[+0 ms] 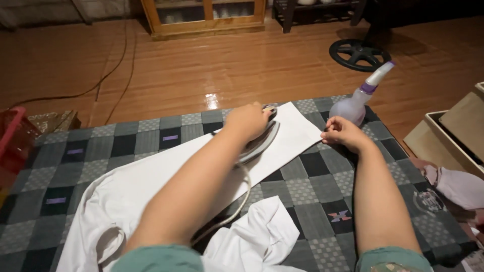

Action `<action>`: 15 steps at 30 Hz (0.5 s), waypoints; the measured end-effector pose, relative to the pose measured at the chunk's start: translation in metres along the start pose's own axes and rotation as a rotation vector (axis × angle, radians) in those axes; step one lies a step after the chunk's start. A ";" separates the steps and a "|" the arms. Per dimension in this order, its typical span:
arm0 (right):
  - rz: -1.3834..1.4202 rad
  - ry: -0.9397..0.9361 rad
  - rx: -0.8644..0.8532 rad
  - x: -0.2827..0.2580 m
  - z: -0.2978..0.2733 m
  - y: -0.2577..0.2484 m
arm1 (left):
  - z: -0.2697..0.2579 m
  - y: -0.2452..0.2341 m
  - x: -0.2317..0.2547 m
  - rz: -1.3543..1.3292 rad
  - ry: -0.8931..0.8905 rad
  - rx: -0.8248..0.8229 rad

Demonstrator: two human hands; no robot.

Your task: Ironing and then folding a white shirt on a table.

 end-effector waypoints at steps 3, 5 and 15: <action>0.048 0.005 0.014 -0.003 -0.004 0.003 | -0.041 -0.019 -0.014 0.047 0.061 0.006; 0.029 -0.004 0.023 -0.006 -0.004 0.004 | -0.064 -0.037 -0.012 0.061 0.068 -0.026; -0.368 -0.125 0.190 -0.029 0.003 0.002 | -0.054 -0.015 0.035 0.101 0.208 0.003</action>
Point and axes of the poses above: each hand's wrist, its own z-axis towards the middle knuckle, its own y-axis out of the palm, x = y × z, the point moved 2 cm from there along z, towards the middle knuckle, and after that the axes turned 8 degrees about z, right-handed, at the moved point
